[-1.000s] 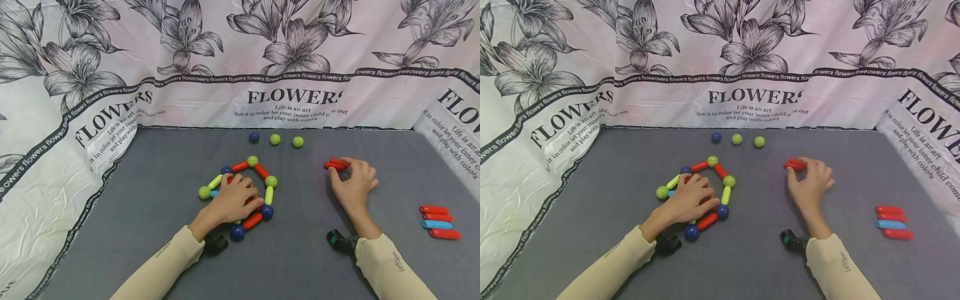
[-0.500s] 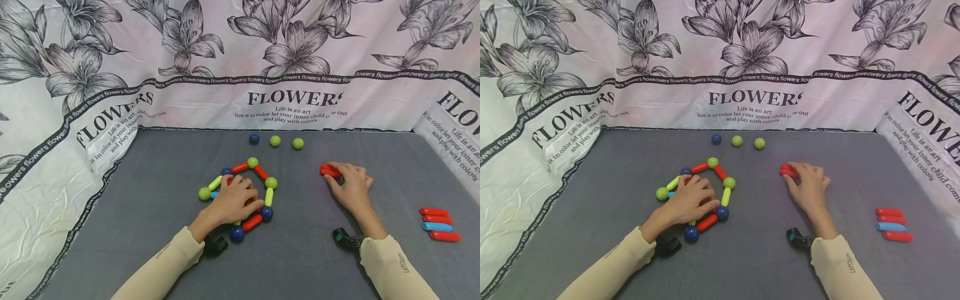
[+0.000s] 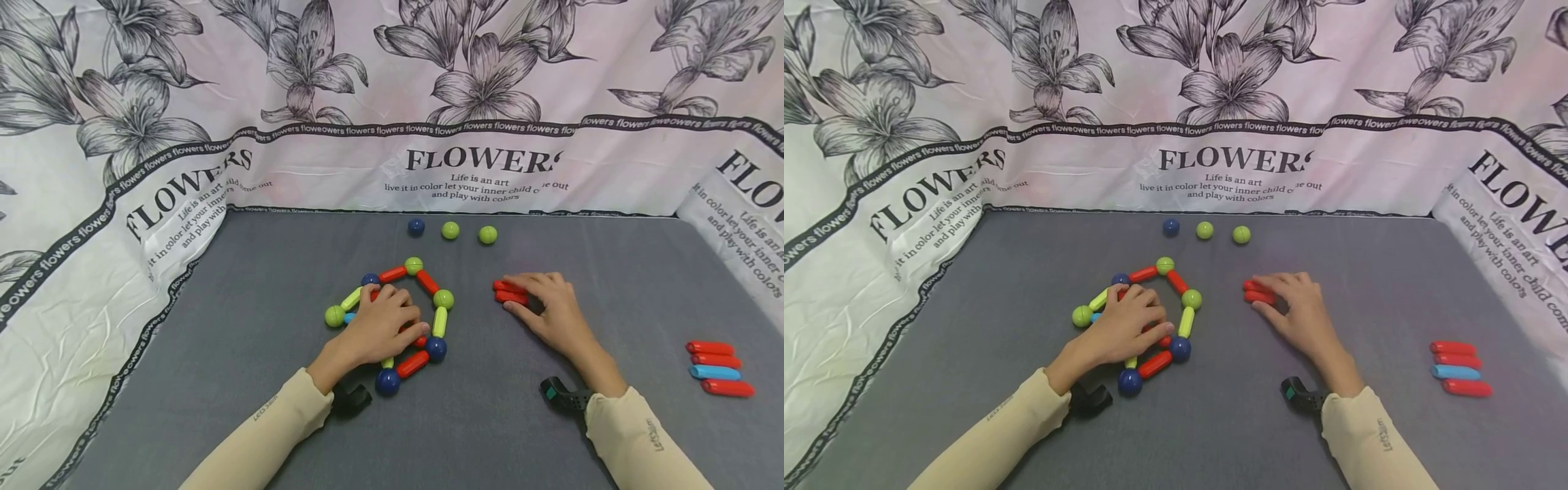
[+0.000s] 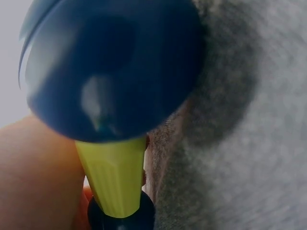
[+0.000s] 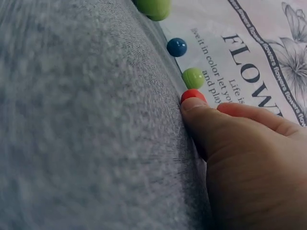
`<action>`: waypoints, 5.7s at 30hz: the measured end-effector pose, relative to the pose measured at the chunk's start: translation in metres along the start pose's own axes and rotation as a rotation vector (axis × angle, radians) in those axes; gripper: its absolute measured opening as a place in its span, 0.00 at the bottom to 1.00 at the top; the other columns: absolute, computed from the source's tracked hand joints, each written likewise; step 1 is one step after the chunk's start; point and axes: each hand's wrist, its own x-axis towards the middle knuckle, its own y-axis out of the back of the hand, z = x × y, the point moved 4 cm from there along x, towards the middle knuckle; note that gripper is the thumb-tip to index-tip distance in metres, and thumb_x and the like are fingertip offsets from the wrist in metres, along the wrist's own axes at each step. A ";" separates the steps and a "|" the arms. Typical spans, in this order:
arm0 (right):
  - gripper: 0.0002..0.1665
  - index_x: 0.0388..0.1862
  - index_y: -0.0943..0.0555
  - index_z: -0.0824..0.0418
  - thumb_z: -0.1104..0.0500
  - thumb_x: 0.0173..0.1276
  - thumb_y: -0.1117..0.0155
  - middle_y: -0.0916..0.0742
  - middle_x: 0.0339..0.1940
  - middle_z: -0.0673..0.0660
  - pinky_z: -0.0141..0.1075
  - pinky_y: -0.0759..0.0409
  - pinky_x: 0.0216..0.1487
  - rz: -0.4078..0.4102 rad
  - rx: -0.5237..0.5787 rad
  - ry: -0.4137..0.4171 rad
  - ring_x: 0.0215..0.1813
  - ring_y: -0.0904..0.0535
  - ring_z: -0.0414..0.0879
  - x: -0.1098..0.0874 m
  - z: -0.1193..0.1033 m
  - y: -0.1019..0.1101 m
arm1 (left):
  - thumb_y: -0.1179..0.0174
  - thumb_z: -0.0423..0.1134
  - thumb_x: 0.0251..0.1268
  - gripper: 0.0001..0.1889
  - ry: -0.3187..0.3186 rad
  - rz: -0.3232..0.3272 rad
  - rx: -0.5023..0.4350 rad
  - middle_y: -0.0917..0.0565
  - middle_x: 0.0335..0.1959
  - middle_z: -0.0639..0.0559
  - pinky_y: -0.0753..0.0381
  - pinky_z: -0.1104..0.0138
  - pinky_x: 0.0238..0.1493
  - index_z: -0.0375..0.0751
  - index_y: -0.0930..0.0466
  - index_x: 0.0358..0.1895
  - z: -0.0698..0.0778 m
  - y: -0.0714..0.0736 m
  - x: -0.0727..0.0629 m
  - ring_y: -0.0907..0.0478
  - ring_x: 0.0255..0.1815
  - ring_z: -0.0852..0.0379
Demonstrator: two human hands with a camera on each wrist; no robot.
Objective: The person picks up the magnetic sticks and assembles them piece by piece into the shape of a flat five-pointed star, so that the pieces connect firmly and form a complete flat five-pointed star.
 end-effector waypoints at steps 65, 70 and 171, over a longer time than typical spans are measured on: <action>0.14 0.49 0.12 0.60 0.63 0.63 0.26 0.14 0.39 0.60 0.47 0.44 0.43 0.114 0.021 -0.199 0.41 0.30 0.54 0.002 -0.036 -0.021 | 0.43 0.74 0.63 0.20 0.006 -0.060 0.000 0.26 0.44 0.63 0.51 0.36 0.71 0.64 0.23 0.34 -0.004 -0.002 0.000 0.33 0.55 0.58; 0.18 0.51 0.13 0.56 0.66 0.61 0.26 0.13 0.41 0.53 0.40 0.39 0.47 0.040 0.221 -0.025 0.44 0.28 0.45 0.004 -0.046 -0.027 | 0.44 0.75 0.63 0.21 0.012 -0.046 0.016 0.27 0.43 0.63 0.50 0.36 0.70 0.63 0.24 0.33 -0.006 -0.001 0.001 0.33 0.54 0.59; 0.25 0.58 0.14 0.50 0.67 0.63 0.28 0.12 0.46 0.47 0.37 0.39 0.46 -0.168 0.298 0.126 0.46 0.23 0.42 0.000 -0.070 -0.040 | 0.40 0.65 0.67 0.15 -0.126 0.029 0.043 0.18 0.29 0.70 0.35 0.44 0.64 0.61 0.15 0.40 0.023 -0.003 -0.002 0.29 0.33 0.64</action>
